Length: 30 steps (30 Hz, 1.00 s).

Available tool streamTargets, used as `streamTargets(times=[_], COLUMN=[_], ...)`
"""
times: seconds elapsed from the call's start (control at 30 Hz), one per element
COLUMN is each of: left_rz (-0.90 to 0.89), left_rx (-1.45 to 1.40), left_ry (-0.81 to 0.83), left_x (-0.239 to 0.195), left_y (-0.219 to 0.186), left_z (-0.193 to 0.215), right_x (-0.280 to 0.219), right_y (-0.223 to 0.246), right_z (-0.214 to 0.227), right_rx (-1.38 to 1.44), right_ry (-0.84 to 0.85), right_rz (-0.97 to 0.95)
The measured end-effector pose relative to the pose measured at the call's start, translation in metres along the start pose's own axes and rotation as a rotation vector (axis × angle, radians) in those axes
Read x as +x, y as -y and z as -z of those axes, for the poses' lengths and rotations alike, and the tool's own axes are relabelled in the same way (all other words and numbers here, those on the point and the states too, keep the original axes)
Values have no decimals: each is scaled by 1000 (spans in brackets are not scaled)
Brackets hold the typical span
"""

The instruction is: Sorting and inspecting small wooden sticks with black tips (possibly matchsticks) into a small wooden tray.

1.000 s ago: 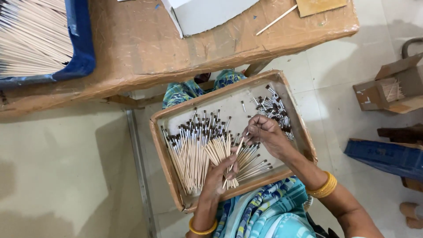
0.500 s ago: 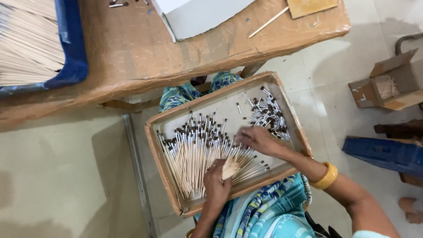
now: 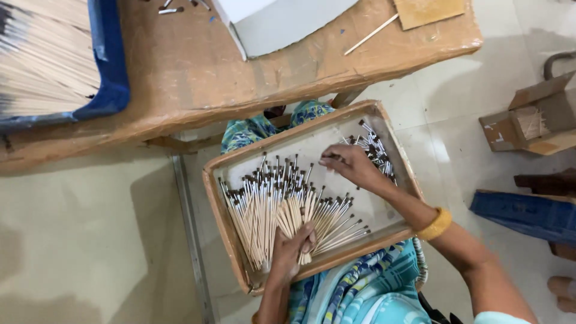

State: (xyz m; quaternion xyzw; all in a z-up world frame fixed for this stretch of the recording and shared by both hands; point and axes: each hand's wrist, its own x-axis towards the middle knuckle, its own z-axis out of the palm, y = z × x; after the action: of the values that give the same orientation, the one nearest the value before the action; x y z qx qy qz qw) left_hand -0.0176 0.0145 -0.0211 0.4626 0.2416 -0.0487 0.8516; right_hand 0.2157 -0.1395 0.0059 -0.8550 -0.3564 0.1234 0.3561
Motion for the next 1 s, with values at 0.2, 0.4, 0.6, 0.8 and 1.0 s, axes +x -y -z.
streamTargets(times=[0.2, 0.4, 0.6, 0.8, 1.0], left_rz=[160, 154, 261, 375, 167], left_rx=[-311, -307, -465, -603, -235], left_ry=[68, 63, 126, 168, 48], left_x=[2, -2, 0, 1, -1], left_y=[-29, -34, -4, 1, 20], left_z=[-24, -31, -15, -10, -13], right_x=[-45, -57, -68, -70, -81], right_y=[13, 14, 4, 1, 0], right_z=[-9, -11, -13, -16, -29], right_rx=[1060, 1264, 1295, 1334, 1160], right_ry=[82, 74, 141, 114, 105], right_rz=[-432, -445, -375, -313, -238])
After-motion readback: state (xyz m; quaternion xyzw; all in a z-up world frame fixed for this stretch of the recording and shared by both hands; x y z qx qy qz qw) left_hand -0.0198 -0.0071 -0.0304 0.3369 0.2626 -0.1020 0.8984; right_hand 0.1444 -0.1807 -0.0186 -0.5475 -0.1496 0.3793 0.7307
